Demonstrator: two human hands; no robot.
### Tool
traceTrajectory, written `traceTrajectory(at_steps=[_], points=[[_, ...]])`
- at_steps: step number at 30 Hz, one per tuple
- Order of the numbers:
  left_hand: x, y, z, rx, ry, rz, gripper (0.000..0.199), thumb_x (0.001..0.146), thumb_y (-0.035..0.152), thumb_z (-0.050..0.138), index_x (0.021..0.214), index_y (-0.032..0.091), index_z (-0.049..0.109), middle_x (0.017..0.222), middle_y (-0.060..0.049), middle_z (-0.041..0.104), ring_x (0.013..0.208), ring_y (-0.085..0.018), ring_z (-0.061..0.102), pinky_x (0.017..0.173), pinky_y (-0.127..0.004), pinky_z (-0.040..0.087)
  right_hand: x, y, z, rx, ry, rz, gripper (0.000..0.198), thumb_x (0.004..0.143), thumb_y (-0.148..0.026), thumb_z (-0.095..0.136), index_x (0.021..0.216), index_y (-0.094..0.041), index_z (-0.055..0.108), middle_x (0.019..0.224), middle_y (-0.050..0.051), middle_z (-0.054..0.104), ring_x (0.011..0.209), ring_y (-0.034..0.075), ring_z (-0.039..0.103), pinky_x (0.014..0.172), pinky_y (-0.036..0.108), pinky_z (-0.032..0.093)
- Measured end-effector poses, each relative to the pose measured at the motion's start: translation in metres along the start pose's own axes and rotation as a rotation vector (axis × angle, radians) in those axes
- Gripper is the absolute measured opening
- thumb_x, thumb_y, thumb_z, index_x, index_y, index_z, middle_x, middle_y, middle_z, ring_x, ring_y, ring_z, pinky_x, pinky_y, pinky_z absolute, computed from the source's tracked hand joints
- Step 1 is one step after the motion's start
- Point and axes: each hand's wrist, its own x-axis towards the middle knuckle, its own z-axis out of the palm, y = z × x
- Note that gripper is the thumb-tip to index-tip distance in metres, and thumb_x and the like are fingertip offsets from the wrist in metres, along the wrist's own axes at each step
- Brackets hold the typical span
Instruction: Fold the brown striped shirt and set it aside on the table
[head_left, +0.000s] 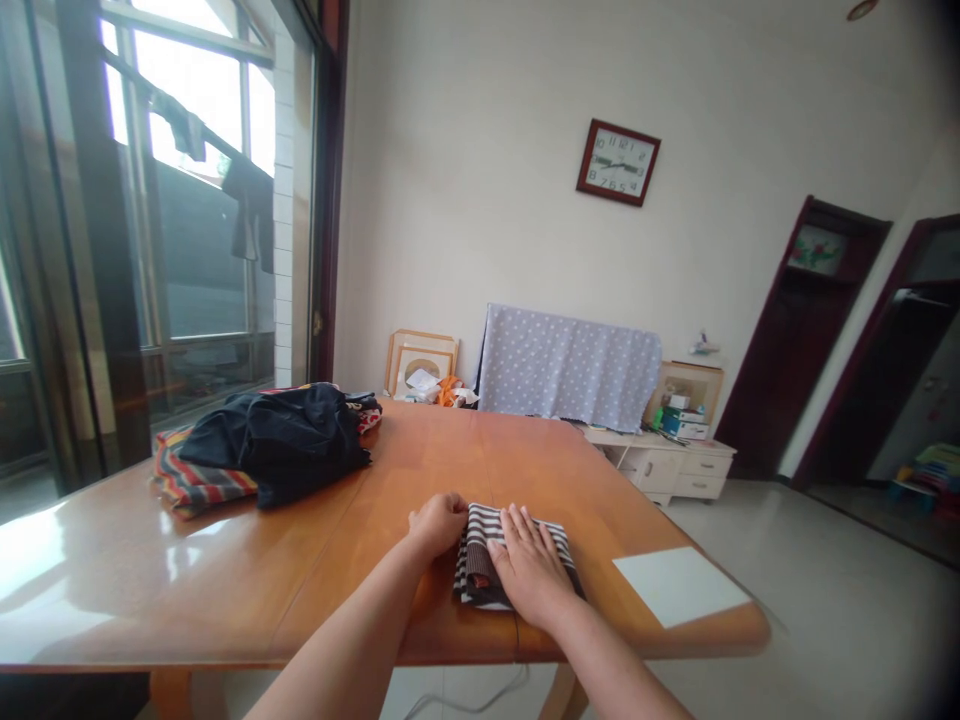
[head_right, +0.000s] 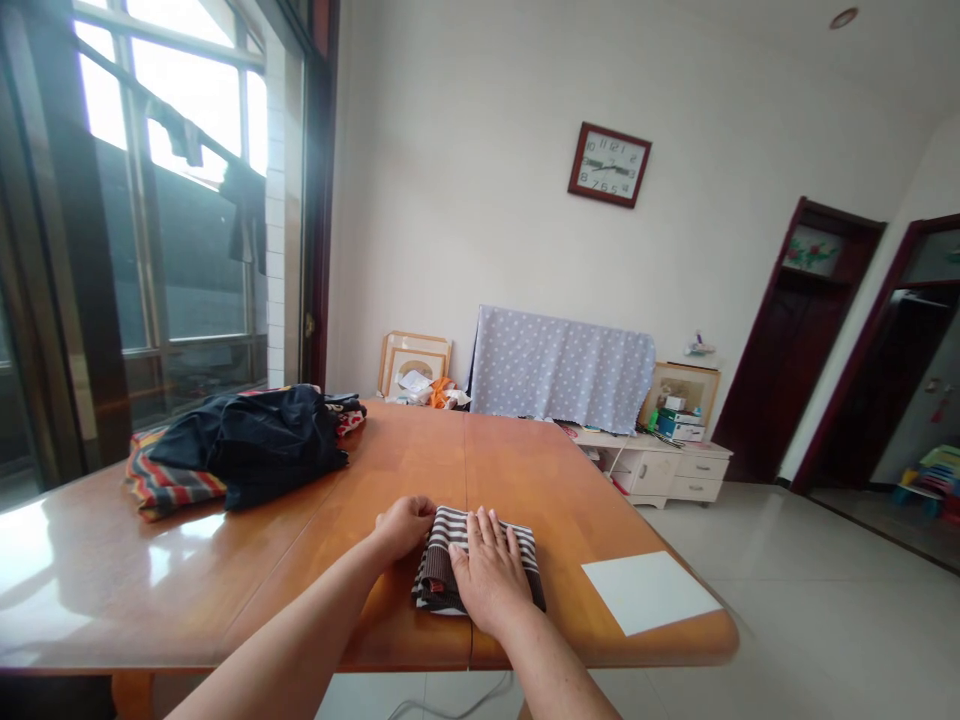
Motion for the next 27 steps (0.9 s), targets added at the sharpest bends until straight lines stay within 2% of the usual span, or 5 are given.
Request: traceTrajectory(at_steps=[3,9,18,23,27], points=[[0.003,-0.002,0.000,0.076,0.000,0.027,0.018,0.081,0.039,0.060,0.083,0.025,0.071,0.091,-0.004,0.077,0.097,-0.028,0.067,0.101,-0.050,0.038,-0.001,-0.002,-0.002,-0.002,-0.006,0.008,0.073,0.101,-0.058,0.012,0.163,-0.020,0.014,0.168,0.000,0.007,0.156,0.023,0.003,0.126,0.045,0.002],[0.000,-0.007,0.000,0.102,-0.032,0.095,0.038,0.085,0.038,0.056,0.122,0.036,0.065,0.125,-0.001,0.072,0.112,-0.027,0.064,0.106,-0.050,0.033,-0.002,-0.002,-0.002,-0.003,0.014,-0.006,0.072,0.101,-0.057,0.012,0.163,-0.020,0.017,0.168,0.002,0.008,0.156,0.023,0.005,0.126,0.048,0.004],[0.007,-0.005,0.006,0.129,-0.036,0.110,0.026,0.084,0.031,0.053,0.103,0.032,0.071,0.112,-0.003,0.076,0.114,-0.030,0.063,0.102,-0.052,0.033,-0.003,0.002,0.001,0.004,0.088,-0.085,0.066,0.102,-0.057,0.022,0.161,-0.027,0.025,0.167,0.002,0.013,0.155,0.028,0.011,0.124,0.055,0.011],[0.006,-0.008,0.008,0.126,-0.020,0.118,0.026,0.084,0.031,0.054,0.104,0.031,0.070,0.111,-0.004,0.076,0.113,-0.029,0.063,0.102,-0.049,0.034,-0.014,0.003,-0.003,0.032,0.152,-0.302,0.059,0.101,-0.054,0.035,0.155,-0.030,0.039,0.164,0.002,0.028,0.153,0.027,0.022,0.125,0.059,0.009],[0.004,-0.009,0.008,0.119,-0.014,0.130,0.026,0.083,0.031,0.054,0.104,0.032,0.070,0.110,-0.002,0.077,0.112,-0.029,0.064,0.101,-0.049,0.033,-0.020,0.003,-0.004,0.048,0.167,-0.427,0.065,0.089,-0.058,0.060,0.145,-0.027,0.053,0.159,0.006,0.040,0.149,0.029,0.033,0.125,0.055,0.016]])
